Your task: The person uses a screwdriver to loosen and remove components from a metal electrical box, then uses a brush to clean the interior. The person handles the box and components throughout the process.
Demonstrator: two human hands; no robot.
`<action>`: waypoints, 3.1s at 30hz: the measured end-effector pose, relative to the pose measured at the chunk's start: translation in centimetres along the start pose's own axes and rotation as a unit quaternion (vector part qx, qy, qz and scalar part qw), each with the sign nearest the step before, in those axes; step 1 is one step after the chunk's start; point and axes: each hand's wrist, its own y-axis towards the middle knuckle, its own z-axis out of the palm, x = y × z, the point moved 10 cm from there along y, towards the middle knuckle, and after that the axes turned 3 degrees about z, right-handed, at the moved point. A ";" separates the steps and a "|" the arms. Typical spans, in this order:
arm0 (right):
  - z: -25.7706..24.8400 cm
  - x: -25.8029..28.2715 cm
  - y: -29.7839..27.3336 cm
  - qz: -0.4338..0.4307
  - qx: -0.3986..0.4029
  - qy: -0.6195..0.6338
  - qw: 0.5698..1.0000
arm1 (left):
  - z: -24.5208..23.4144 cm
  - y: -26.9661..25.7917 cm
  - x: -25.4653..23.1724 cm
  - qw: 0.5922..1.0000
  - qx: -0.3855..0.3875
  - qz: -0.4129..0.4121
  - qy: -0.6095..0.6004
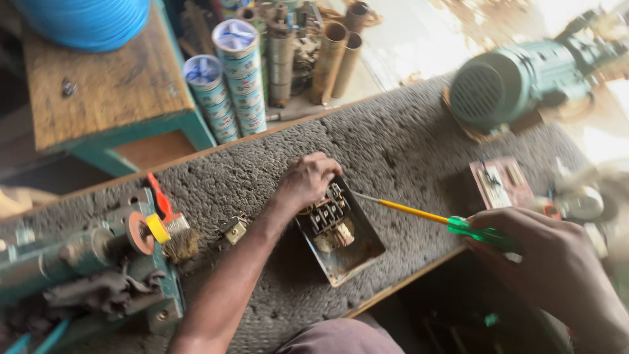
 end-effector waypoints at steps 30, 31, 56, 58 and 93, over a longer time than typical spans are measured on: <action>6.9 1.8 8.7 -0.123 -0.079 0.454 0.879 | 2.3 -1.8 1.9 0.991 0.015 -0.073 -0.114; 7.1 1.7 8.6 -0.129 -0.088 0.471 0.868 | 2.3 -1.8 1.9 0.990 0.018 -0.077 -0.116; 7.1 8.1 11.8 -0.301 0.096 0.356 0.880 | 1.3 -2.1 1.6 0.988 -0.023 -0.075 -0.129; 6.4 9.3 11.5 -0.352 0.084 0.368 0.856 | 1.5 -2.1 1.6 0.989 -0.022 -0.075 -0.124; 10.9 8.0 12.5 -0.262 0.044 0.543 0.797 | -2.7 -1.8 -5.3 0.946 -0.289 0.059 -0.133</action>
